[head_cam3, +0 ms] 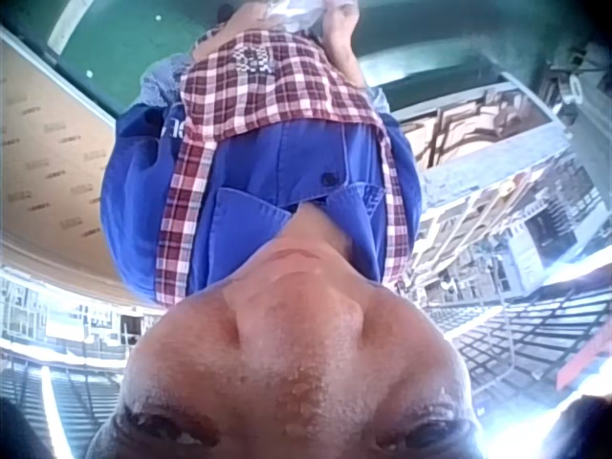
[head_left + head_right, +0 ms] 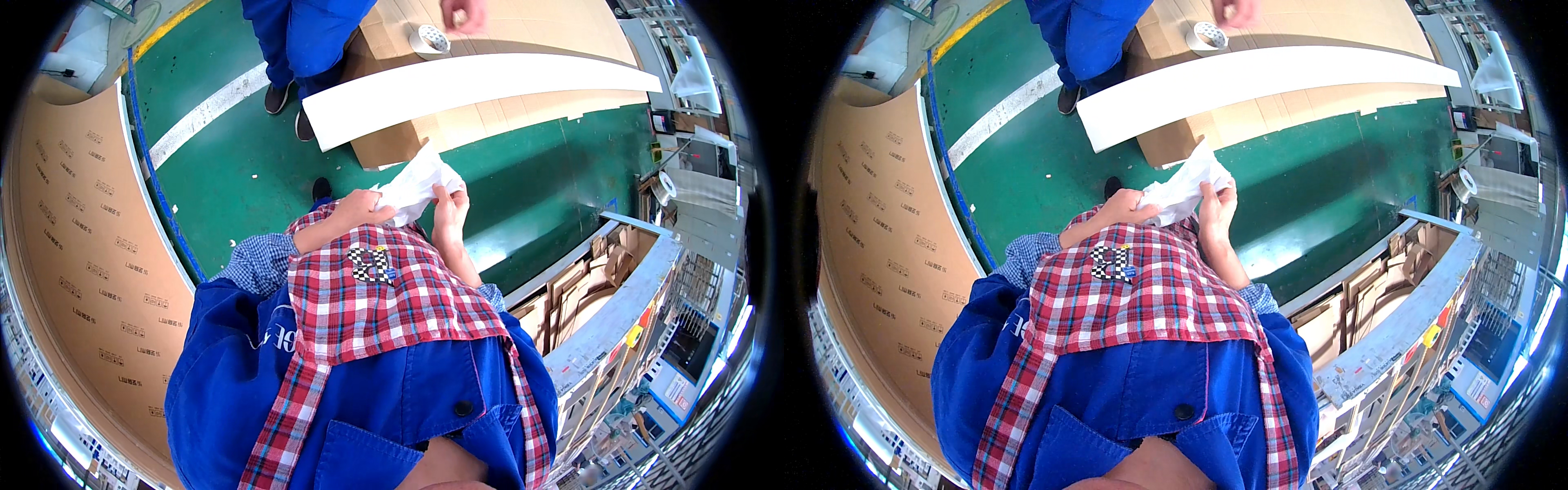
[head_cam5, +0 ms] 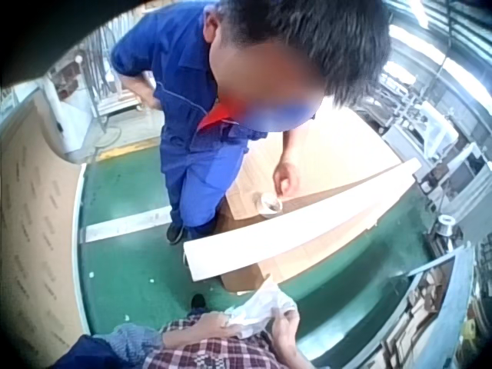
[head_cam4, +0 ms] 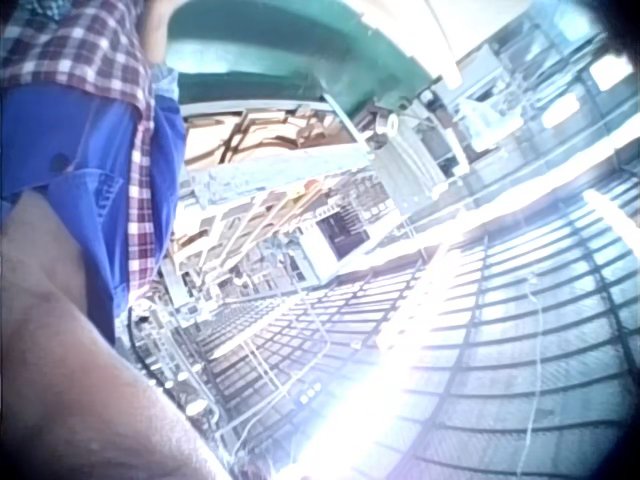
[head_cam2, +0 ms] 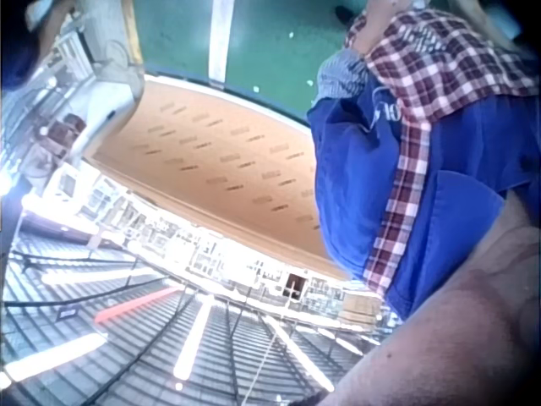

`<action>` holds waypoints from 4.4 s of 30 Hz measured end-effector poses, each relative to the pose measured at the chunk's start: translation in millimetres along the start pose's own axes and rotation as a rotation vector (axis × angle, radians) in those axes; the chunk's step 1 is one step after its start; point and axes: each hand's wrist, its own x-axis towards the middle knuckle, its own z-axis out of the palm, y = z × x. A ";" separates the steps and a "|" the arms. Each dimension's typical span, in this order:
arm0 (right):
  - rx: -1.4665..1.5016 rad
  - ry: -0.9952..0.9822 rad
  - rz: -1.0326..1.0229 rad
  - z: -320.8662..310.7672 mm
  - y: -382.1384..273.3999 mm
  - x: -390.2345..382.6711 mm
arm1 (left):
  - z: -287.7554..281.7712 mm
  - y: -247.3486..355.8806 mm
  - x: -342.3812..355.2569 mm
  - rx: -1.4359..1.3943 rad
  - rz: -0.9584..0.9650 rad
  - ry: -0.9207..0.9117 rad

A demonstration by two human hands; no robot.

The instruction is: The person scrapes the edge of a white curved panel with a metal tool, then wipes the surface with a white cloth. They move to a large perforated workbench and scrape the edges of several grey rectangular panels with a utility knife, removing excess material.

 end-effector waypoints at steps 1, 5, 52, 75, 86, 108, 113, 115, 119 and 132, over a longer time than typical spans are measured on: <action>0.035 -0.003 -0.007 -0.5 -0.5 0.8 | 0.0 0.7 -0.3 0.006 -0.006 -0.001; 0.128 -0.004 -0.020 1.0 -5.5 6.0 | 3.0 0.3 -0.3 0.008 -0.010 -0.006; -1.278 -0.644 -1.063 22.5 -30.1 63.9 | 28.9 55.8 -9.6 -0.224 -0.075 -0.100; -0.206 -0.844 -0.006 -37.4 -58.5 -36.1 | -5.8 121.7 15.3 -0.360 0.155 0.108; 0.478 -0.276 0.032 -232.8 -95.8 -40.8 | 101.4 187.9 93.5 -0.723 0.011 -0.193; 0.867 1.219 -0.798 -727.0 -158.0 -229.7 | 548.8 362.1 218.9 -0.594 -0.243 -0.911; 0.762 1.422 -0.913 -817.3 -195.5 -247.9 | 642.6 409.1 271.7 -0.613 -0.215 -1.007; 0.698 1.489 -0.933 -862.6 -198.1 -249.7 | 674.2 441.9 288.8 -0.597 -0.177 -1.038; 0.667 1.591 -0.894 -928.9 -189.5 -236.2 | 743.6 484.3 325.4 -0.422 -0.099 -1.120; -0.519 1.297 0.622 -1065.7 -69.2 -172.5 | 959.1 616.2 362.6 -0.361 0.118 -1.336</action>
